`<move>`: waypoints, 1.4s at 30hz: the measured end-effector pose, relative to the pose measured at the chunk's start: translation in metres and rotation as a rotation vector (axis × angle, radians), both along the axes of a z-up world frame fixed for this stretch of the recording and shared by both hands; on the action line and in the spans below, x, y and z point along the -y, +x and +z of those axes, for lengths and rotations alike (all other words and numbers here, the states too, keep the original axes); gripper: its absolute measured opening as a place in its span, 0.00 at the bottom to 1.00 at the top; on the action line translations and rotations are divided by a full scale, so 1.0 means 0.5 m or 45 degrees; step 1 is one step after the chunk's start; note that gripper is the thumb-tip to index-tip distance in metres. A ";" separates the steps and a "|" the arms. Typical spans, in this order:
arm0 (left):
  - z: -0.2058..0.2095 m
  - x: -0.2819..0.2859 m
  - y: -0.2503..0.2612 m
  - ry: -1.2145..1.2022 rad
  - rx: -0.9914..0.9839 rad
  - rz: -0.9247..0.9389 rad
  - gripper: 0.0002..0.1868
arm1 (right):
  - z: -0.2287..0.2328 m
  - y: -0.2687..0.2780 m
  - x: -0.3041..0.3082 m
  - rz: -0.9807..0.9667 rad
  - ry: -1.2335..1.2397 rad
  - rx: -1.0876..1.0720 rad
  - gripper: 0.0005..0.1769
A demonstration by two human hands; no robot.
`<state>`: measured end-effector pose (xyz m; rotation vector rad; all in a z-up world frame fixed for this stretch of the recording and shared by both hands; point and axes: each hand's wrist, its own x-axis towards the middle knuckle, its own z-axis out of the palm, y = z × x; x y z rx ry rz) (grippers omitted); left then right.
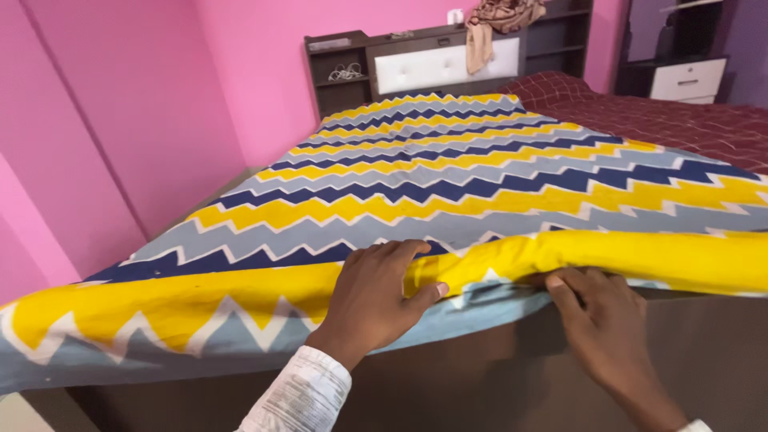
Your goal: The person folds a patterned bed sheet on a bed by hand. They repeatedly roll and tuck the edge of the sheet to create a neat fold along the side of the bed.
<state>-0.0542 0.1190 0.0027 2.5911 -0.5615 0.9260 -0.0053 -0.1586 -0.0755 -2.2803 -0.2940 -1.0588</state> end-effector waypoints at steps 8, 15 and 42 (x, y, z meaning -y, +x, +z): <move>0.019 0.015 0.046 0.054 -0.332 0.048 0.34 | 0.051 -0.048 -0.048 0.388 0.137 -0.073 0.10; 0.008 0.032 0.105 0.083 -0.426 -0.073 0.28 | 0.089 -0.062 -0.101 0.235 0.145 -0.094 0.14; 0.018 0.017 0.095 -0.017 -0.384 -0.104 0.33 | 0.080 -0.101 0.042 0.365 -0.179 -0.611 0.11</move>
